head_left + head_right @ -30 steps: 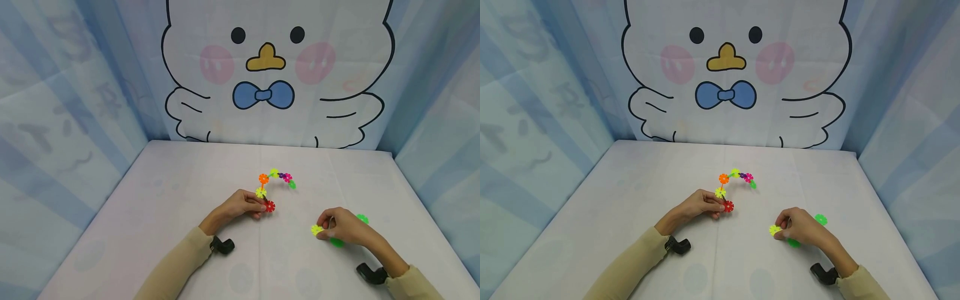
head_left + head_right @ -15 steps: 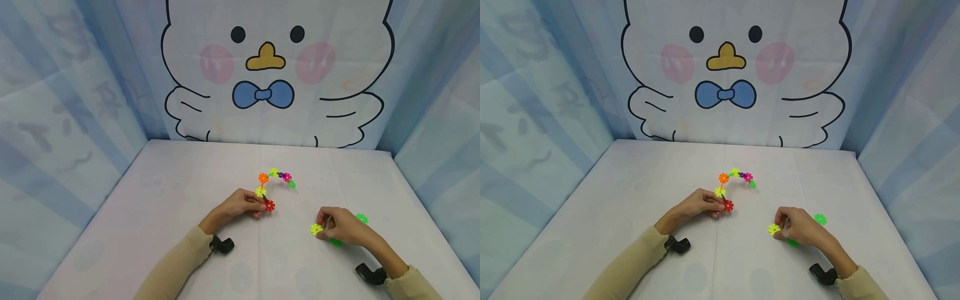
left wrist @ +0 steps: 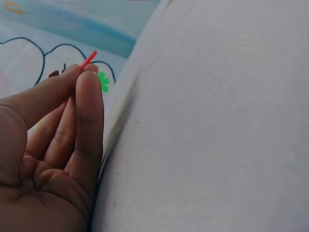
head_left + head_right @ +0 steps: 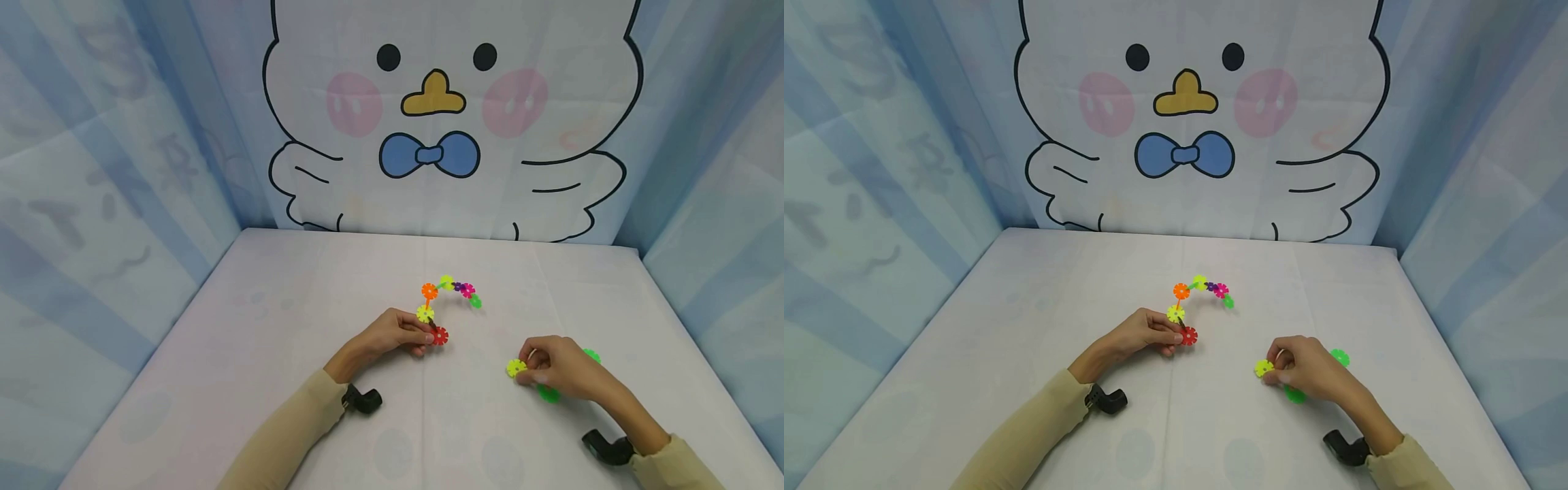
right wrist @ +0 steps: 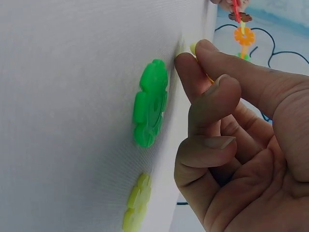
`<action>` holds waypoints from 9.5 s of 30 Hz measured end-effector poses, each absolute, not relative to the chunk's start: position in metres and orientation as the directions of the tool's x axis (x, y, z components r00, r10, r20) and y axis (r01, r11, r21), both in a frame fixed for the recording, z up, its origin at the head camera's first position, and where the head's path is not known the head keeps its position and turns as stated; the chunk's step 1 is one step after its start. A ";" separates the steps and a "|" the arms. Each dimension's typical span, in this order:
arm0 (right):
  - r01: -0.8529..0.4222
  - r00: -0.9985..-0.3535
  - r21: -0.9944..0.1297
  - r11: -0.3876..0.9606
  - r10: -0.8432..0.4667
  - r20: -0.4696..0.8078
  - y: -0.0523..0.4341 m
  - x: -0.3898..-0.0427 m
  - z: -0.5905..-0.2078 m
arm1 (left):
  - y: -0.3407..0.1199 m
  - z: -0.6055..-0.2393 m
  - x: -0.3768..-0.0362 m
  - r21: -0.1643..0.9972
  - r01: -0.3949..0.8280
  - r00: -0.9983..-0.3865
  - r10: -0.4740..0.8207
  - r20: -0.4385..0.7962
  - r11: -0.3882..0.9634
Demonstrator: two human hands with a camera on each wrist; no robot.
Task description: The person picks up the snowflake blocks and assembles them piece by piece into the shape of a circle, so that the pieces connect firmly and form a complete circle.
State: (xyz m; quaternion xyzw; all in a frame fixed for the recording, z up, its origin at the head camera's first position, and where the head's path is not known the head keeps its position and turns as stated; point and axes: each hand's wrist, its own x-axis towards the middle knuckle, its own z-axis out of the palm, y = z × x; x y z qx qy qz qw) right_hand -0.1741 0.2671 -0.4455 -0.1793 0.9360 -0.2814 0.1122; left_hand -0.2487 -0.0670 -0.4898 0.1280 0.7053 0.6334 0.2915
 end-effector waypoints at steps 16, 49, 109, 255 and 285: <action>-0.319 -0.924 -0.530 0.786 -0.383 -0.012 0.245 -0.183 -0.444 | -0.068 -0.491 -0.249 0.970 -0.179 -0.792 0.561 -0.241 0.163; -0.409 -0.895 -0.572 0.711 -0.434 0.102 0.181 -0.204 -0.450 | -0.069 -0.490 -0.250 0.971 -0.189 -0.792 0.561 -0.239 0.146; -0.484 -0.875 -0.529 0.698 -0.409 0.260 0.166 -0.198 -0.453 | -0.067 -0.490 -0.250 0.973 -0.209 -0.789 0.572 -0.225 0.095; -0.095 -0.870 -0.841 0.532 -0.454 -0.190 0.206 -0.219 -0.450 | -0.068 -0.493 -0.252 0.976 -0.215 -0.784 0.591 -0.189 0.027; -0.047 -0.891 -0.872 0.487 -0.416 -0.184 0.197 -0.213 -0.453 | -0.066 -0.494 -0.251 0.976 -0.215 -0.794 0.577 -0.191 0.028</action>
